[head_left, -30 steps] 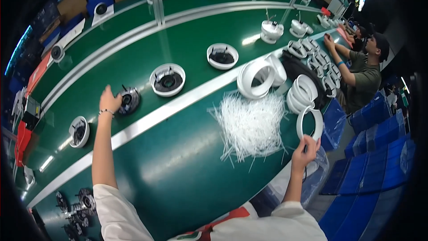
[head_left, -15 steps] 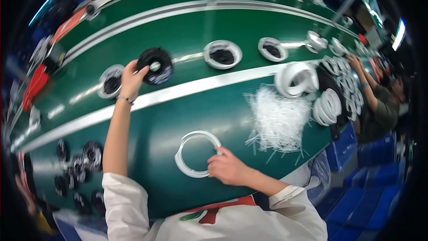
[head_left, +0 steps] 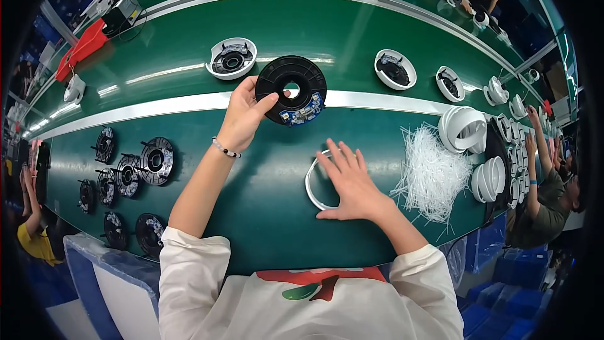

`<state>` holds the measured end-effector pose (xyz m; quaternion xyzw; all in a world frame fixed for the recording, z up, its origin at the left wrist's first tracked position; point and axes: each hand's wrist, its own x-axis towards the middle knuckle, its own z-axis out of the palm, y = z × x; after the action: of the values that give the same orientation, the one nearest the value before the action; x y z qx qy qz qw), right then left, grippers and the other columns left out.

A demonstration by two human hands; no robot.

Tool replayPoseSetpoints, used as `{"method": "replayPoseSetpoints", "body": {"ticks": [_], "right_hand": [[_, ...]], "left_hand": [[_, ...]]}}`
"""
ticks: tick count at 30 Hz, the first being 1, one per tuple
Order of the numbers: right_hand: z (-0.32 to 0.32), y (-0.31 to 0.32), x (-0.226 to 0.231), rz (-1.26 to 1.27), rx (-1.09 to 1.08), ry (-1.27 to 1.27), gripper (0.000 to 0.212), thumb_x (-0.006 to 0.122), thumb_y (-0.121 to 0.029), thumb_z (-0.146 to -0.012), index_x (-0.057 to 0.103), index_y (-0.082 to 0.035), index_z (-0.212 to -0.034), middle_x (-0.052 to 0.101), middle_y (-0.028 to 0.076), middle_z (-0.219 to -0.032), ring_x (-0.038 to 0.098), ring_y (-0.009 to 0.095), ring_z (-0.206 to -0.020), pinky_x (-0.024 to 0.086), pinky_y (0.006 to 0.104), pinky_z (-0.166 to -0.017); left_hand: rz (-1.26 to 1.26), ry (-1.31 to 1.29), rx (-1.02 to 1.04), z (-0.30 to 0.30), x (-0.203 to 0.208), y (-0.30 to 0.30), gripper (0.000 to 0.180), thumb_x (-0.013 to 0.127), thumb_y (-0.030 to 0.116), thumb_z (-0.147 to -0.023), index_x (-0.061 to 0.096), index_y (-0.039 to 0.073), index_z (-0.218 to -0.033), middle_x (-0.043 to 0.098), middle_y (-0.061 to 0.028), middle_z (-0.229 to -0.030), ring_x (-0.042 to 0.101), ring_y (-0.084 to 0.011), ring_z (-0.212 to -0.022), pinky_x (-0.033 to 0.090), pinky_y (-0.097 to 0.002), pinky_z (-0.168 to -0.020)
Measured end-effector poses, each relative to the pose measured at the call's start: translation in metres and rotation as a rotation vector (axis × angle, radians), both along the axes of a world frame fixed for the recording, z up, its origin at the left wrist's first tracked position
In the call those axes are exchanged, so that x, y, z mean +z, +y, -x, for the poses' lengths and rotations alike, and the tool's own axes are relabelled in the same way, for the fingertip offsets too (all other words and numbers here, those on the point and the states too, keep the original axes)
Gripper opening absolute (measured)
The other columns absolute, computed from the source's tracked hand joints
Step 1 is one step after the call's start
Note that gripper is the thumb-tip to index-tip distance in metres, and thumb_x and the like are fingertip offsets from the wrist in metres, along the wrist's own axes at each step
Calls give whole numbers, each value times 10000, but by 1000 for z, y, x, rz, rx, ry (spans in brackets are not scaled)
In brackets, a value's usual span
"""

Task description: The person assembles plastic housing onto electronic components by hand on a factory production line.

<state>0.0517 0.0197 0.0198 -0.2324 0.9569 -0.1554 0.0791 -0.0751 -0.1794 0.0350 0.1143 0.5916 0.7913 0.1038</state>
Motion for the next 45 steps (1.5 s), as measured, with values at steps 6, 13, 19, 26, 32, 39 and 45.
{"method": "replayPoseSetpoints", "body": {"ticks": [6, 13, 19, 26, 32, 39, 45], "right_hand": [[14, 16, -15, 630, -391, 79, 974, 750, -347, -487, 252, -16, -1255, 307, 194, -1234, 279, 327, -1151, 250, 413, -948], [17, -4, -11, 164, -449, 141, 1038, 754, -412, -472, 226, 7, -1261, 237, 217, -1284, 223, 368, -1179, 250, 430, -940], [21, 18, 3, 74, -242, -2, 1086, 763, -395, -448, 188, 7, -1276, 217, 228, -1293, 223, 355, -1193, 235, 441, -955], [35, -10, 10, 1530, -543, -179, 942, 728, -201, -606, 110, 59, -1268, 285, 207, -1255, 351, 273, -1126, 303, 365, -929], [45, -25, -13, 1177, -425, -8, 1073, 770, -345, -517, 119, 81, -1255, 304, 228, -1204, 347, 299, -1117, 294, 367, -933], [40, -35, 3, 953, -201, 147, 1069, 774, -287, -493, 129, 5, -1295, 234, 199, -1300, 294, 286, -1187, 298, 358, -943], [36, -26, 4, 1422, -345, -195, 1015, 746, -191, -541, 98, -11, -1302, 218, 217, -1304, 327, 277, -1163, 417, 341, -832]], "left_hand": [[-169, 5, 98, -16, -20, 10, 334, 500, -97, -717, 410, -10, -1026, 519, -79, -991, 519, -120, -883, 446, -252, -757], [-398, -82, 154, -35, -34, 29, 477, 430, -150, -681, 362, -1, -1129, 467, -99, -1098, 478, -184, -1034, 429, -283, -833], [-403, -90, 178, -38, -35, 27, 496, 402, -156, -694, 359, 29, -1152, 446, -92, -1133, 441, -206, -1085, 425, -329, -858], [-272, -94, 147, -58, -61, 45, 534, 454, -116, -693, 320, 23, -1191, 416, -73, -1156, 425, -163, -1071, 377, -292, -878], [-483, -239, -640, -59, -29, 19, 796, 582, 243, -692, 112, 126, -1324, 237, -103, -1314, 283, -267, -1200, 307, -392, -942], [-629, -562, -373, -48, -30, 17, 642, 337, 550, -798, 372, 43, -1191, 480, -141, -1119, 481, -263, -1020, 397, -403, -871], [-769, -404, -488, -45, -37, 15, 598, 338, 491, -822, 262, 114, -1280, 426, -112, -1180, 447, -263, -1060, 392, -455, -860]]}}
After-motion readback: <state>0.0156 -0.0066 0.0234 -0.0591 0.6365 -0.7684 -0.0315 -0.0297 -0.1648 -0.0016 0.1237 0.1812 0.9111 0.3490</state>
